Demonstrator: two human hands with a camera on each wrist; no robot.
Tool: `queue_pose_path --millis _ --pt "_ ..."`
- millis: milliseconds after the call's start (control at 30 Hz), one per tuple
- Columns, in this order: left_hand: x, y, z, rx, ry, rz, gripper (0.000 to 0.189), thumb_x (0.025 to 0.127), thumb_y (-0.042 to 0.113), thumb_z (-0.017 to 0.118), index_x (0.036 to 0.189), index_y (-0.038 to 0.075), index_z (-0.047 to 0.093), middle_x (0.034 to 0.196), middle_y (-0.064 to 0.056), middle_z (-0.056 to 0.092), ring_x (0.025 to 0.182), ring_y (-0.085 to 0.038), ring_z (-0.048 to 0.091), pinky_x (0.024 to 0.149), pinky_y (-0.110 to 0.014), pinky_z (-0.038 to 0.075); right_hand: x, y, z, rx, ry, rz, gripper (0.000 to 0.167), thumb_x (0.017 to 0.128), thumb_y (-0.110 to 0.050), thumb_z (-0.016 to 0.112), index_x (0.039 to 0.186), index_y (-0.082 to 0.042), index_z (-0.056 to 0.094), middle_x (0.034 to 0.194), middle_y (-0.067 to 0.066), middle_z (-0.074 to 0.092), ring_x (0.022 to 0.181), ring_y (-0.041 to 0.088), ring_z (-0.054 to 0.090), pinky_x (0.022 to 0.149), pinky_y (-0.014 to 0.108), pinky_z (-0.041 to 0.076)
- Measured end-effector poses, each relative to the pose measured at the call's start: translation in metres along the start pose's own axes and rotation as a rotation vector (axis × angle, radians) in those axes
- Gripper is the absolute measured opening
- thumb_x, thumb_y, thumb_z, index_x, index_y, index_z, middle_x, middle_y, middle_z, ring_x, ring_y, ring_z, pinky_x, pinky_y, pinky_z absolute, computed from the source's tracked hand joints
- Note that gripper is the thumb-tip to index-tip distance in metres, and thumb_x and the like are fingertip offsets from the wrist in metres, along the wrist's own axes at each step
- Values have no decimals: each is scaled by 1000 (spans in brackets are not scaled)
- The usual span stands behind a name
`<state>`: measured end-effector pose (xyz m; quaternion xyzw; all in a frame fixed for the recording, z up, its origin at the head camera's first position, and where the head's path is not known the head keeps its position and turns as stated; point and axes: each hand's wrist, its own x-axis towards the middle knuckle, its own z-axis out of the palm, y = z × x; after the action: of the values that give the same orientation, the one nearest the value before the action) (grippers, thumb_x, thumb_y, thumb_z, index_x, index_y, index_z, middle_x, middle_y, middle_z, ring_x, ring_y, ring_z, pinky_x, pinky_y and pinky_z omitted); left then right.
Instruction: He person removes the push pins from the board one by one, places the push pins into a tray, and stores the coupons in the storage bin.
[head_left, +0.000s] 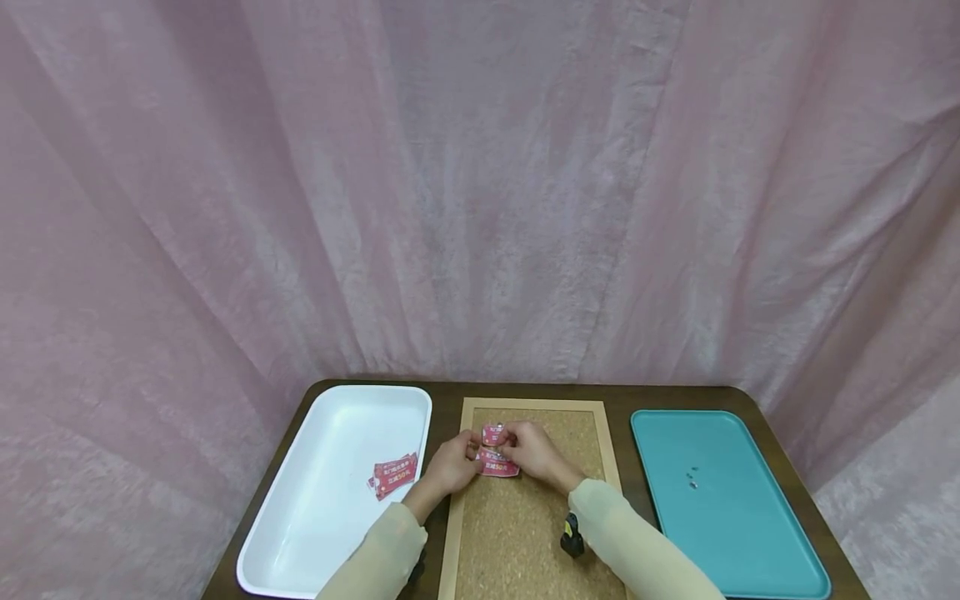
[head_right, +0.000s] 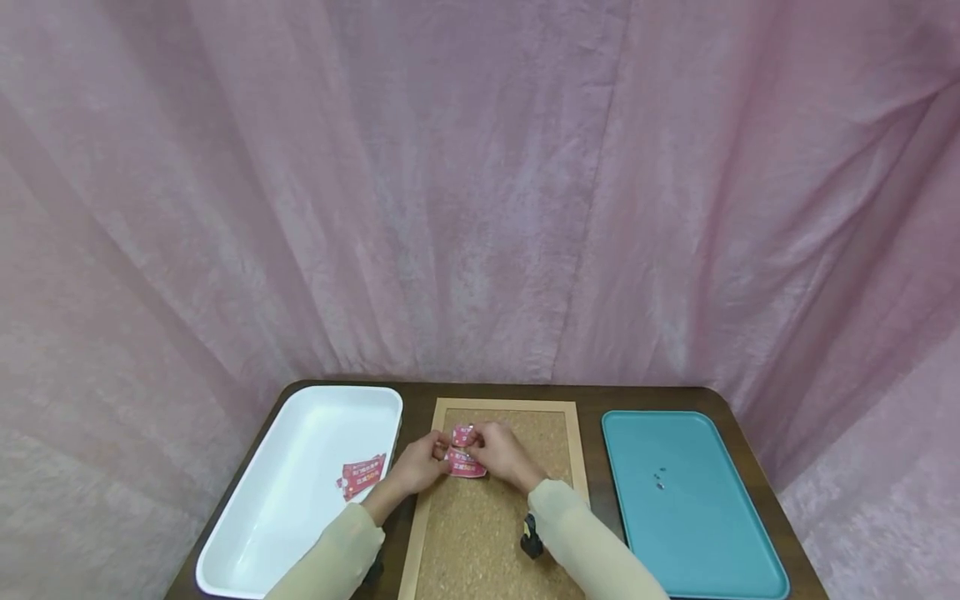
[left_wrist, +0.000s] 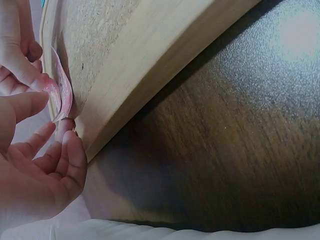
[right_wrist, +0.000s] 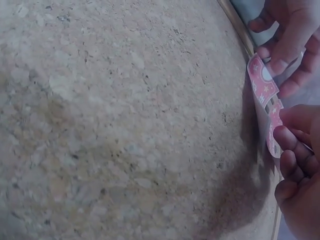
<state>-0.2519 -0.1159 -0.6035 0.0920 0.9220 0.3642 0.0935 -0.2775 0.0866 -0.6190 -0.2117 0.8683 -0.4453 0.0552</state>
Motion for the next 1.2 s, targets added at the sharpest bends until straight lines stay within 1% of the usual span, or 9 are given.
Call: queue_pose_path --millis 133,300,400,600,700,867,967,1033,1200 --pt "0 1 2 7 0 -1 34 91 10 75 123 4 66 95 -4 69 87 -19 63 77 -41 52 -1 4 3 -7 -1 14 6 93 1 73 90 -4 72 75 0 65 66 4 53 57 20 45" --pt "-1 2 3 15 -2 0 34 90 8 75 123 5 66 91 -2 68 83 -18 60 73 -38 48 -2 6 6 -36 -15 44 6 92 2 73 91 -4 73 77 -2 64 68 6 53 59 22 44" --pt "-1 0 4 18 0 12 33 91 7 74 122 5 65 90 -2 67 81 -17 59 71 -36 47 -1 6 8 -59 -13 60 7 92 1 73 90 -6 73 76 -3 64 68 6 53 59 22 44" --pt "-1 -2 4 32 5 21 34 91 8 74 123 5 65 87 0 64 78 -16 56 69 -35 44 1 4 13 -106 2 58 6 92 0 72 89 -4 72 76 0 64 65 6 53 57 21 44" --pt "-2 -2 4 32 7 26 34 91 8 74 123 4 65 86 0 62 76 -15 55 67 -34 43 0 0 15 -128 8 74 5 93 0 71 90 -3 73 77 0 64 66 6 53 58 21 44" --pt "-2 -2 4 33 9 27 31 92 9 73 122 6 65 80 1 61 69 -14 52 63 -32 40 -3 -7 18 -229 31 54 5 95 -3 73 93 -7 75 83 -2 66 71 7 53 61 23 46" --pt "-3 -3 4 38 6 30 30 93 9 72 122 7 66 77 2 60 66 -13 51 60 -30 38 -4 -9 20 -316 49 38 6 95 -6 75 92 -11 76 85 -2 66 72 7 52 62 25 46" --pt "-3 -3 4 44 4 36 31 94 9 71 124 8 66 77 3 59 65 -12 50 60 -29 37 -5 -10 20 -350 60 43 6 96 -9 76 91 -13 76 85 -3 67 72 6 52 62 24 46" --pt "-4 -3 6 58 -1 48 34 96 10 70 130 11 67 73 5 56 62 -11 46 57 -28 33 -4 -11 17 -325 63 90 4 96 -11 76 92 -11 78 82 -5 69 68 5 53 59 24 46"
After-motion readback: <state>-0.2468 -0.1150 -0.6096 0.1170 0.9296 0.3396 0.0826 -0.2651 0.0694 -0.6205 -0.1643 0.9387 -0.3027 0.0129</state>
